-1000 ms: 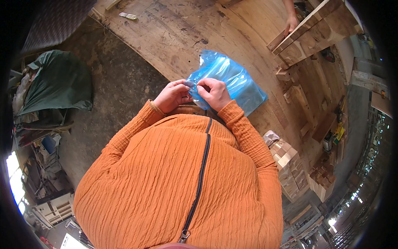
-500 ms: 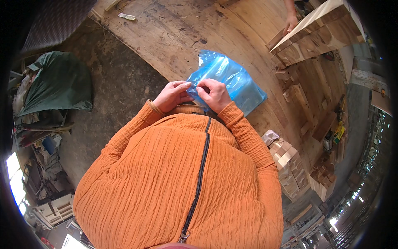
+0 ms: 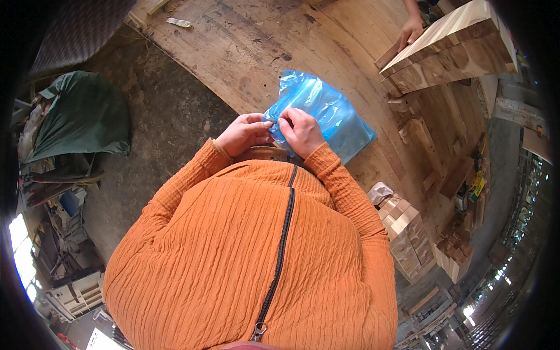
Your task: The person unpacks a blue plastic bag on a workbench, removes several white foam blocks and smaller plastic-wrapped items, and places them on the table. The person then picks up a small wooden block and places it on a wooden frame.
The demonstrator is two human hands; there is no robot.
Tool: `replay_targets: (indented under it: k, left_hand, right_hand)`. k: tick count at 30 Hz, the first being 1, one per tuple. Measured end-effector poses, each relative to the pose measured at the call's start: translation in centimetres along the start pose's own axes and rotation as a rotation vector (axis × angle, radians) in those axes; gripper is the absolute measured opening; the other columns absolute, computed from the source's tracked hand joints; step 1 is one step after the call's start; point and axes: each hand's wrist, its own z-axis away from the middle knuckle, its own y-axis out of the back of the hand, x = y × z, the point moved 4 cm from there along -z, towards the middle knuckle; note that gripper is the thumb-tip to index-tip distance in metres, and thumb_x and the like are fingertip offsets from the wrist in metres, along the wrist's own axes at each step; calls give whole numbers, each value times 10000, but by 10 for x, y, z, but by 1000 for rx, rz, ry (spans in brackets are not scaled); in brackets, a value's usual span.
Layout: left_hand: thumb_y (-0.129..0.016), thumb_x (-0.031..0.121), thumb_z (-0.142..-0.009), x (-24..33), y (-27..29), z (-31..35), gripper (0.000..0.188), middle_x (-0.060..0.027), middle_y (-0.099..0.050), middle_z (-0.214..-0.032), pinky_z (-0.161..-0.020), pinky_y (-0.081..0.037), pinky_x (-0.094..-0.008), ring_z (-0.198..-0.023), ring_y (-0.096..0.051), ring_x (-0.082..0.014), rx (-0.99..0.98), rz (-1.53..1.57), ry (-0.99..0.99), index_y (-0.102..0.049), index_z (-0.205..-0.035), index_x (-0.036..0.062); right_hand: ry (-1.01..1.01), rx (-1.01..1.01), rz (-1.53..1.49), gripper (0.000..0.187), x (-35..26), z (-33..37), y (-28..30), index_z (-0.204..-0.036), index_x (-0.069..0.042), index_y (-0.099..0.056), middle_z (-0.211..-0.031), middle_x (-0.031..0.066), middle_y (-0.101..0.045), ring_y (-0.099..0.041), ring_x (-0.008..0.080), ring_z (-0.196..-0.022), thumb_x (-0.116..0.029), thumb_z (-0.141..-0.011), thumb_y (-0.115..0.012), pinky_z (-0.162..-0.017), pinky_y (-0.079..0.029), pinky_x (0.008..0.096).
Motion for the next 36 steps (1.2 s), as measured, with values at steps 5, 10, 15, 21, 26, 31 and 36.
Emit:
replay_targets:
  k: [5,10,15,21,26,31,36]
  left_hand:
    - [-588,108,-895,-4,4,-4,189,-59,-626,-946,-765,-537,-290,-822,-627,-142,-67,98,47,-551,-1053,11]
    - [-615,112,-879,-2,1,-5,158,-26,-594,-889,-742,-533,-261,-797,-613,-126,12,20,40,-526,-998,57]
    - [-709,85,-803,17,0,2,275,10,-539,-816,-641,-478,-186,-726,-546,-56,341,-811,-551,-499,-981,80]
    - [-686,79,-822,20,-12,7,131,-13,-611,-805,-628,-486,-202,-711,-571,-60,224,-945,-681,-614,-898,1]
    - [-636,117,-870,19,-15,10,172,-35,-649,-798,-650,-510,-214,-696,-611,-77,186,-793,-447,-631,-969,-24]
    - [-611,124,-890,19,-8,6,174,-31,-647,-802,-647,-514,-220,-695,-606,-68,120,-635,-311,-620,-977,-27]
    - [-628,94,-851,27,-19,11,122,-67,-612,-767,-585,-496,-260,-655,-603,-135,189,-1177,-769,-591,-889,-15]
  right_hand:
    - [-33,-59,46,141,-1,0,-5,-827,2,-539,-786,177,-576,-571,352,-769,-135,-859,-532,-685,-459,413]
    - [-25,-50,2,139,2,0,-9,-848,5,-529,-787,188,-570,-564,357,-777,-133,-863,-521,-692,-455,415]
    - [-78,-45,-43,148,5,0,-9,-847,6,-526,-782,181,-573,-564,354,-770,-141,-862,-519,-697,-456,406]
    - [-73,-40,-47,159,6,0,-10,-860,6,-535,-789,180,-579,-570,353,-777,-151,-865,-518,-700,-460,405]
    - [-75,-49,-55,165,5,2,-9,-866,9,-539,-812,185,-579,-572,355,-800,-154,-869,-513,-712,-459,404]
    - [-36,-87,-36,174,2,2,-10,-869,11,-540,-832,191,-575,-567,361,-815,-160,-874,-506,-716,-458,405]
    - [-48,-56,32,170,5,1,-12,-854,-6,-531,-840,181,-583,-570,367,-809,-173,-872,-504,-703,-462,427]
